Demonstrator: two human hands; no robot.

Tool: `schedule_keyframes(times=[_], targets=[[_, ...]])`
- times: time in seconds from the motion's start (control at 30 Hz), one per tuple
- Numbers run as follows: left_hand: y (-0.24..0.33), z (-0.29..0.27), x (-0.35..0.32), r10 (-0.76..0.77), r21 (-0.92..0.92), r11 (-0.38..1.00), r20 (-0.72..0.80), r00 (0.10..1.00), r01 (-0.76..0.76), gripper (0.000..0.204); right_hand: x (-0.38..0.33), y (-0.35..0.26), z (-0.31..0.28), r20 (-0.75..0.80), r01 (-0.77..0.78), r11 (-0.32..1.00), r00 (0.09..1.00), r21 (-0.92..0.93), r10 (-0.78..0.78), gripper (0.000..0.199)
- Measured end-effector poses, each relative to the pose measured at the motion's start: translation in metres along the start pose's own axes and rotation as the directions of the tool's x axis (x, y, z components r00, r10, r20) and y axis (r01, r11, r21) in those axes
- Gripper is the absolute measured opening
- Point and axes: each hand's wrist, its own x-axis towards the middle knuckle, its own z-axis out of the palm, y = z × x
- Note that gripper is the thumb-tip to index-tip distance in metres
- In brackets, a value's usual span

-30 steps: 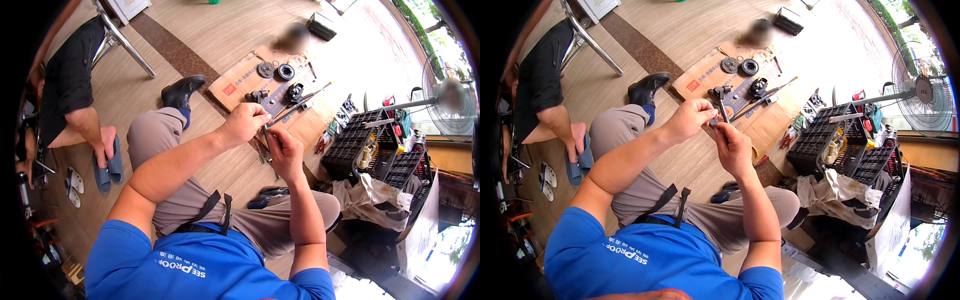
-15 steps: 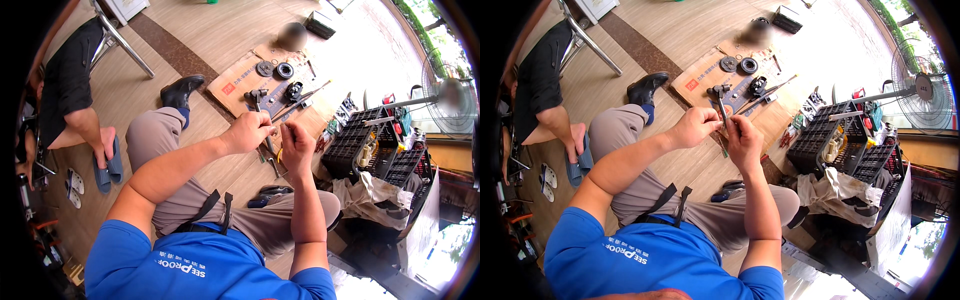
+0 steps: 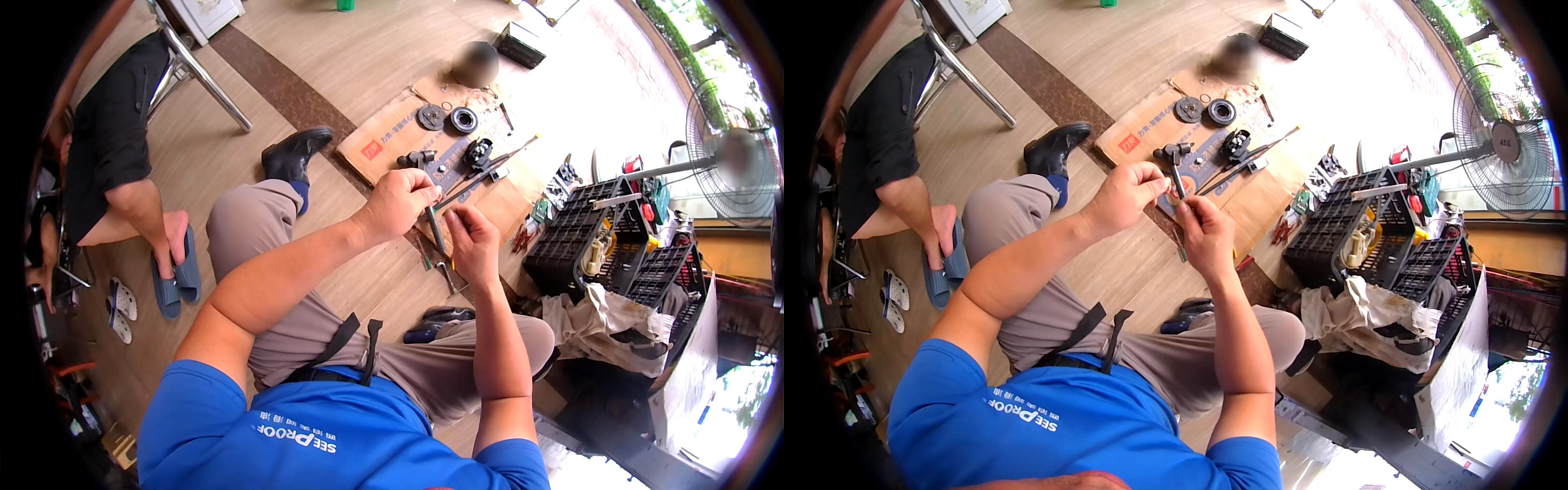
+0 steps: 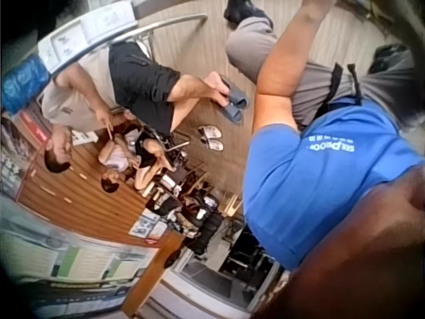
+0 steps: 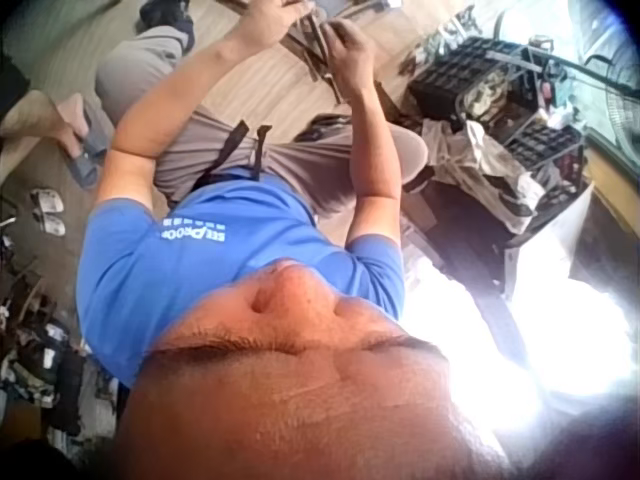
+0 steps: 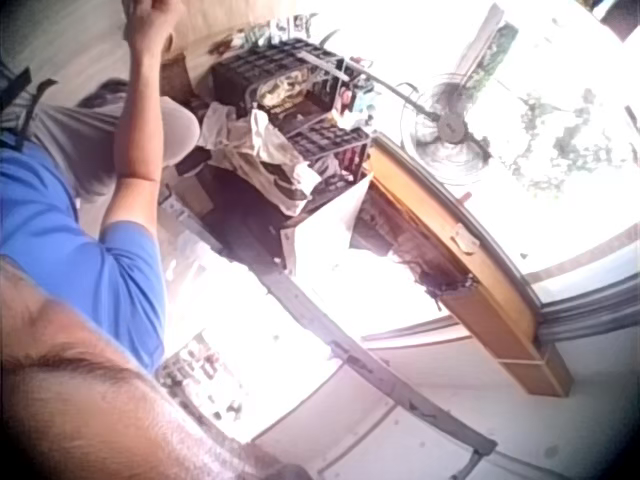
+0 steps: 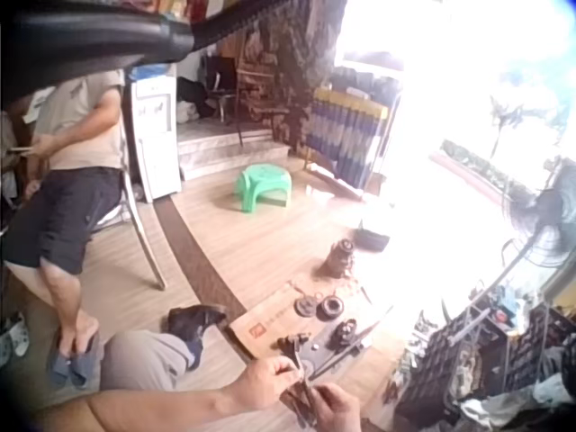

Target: The person assembles a small mechanical component by sliding a metallic rod through a circular fitting and securing it by hand.

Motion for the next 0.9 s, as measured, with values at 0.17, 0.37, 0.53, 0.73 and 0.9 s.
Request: schedule_keyframes(times=[0.17,0.37,0.53,0.73,0.9], targets=[[-0.001,-0.005,0.003,-0.014,0.028,0.999,-0.074,0.997,0.016,0.018,-0.005,-0.024,-0.006,0.189,0.011,0.997,0.982,-0.082,0.005,0.007],[-0.01,-0.007,0.004,-0.142,-0.273,0.951,0.036,0.989,0.146,0.019,-0.007,-0.034,-0.008,0.233,0.051,0.988,0.972,-0.144,-0.017,0.008],[-0.005,-0.005,0.002,-0.09,-0.112,0.99,-0.023,0.996,0.087,0.019,-0.008,-0.04,-0.008,0.233,0.091,0.984,0.971,-0.151,-0.054,0.006],[0.005,-0.002,-0.005,0.025,0.247,0.968,0.048,0.999,-0.036,0.018,-0.005,-0.044,-0.017,0.057,0.084,0.995,0.995,-0.047,-0.081,0.004],[-0.01,0.002,-0.005,0.02,0.241,0.968,0.186,0.982,-0.065,0.018,0.005,-0.03,-0.021,-0.074,0.109,0.993,0.991,-0.052,-0.113,0.004]])
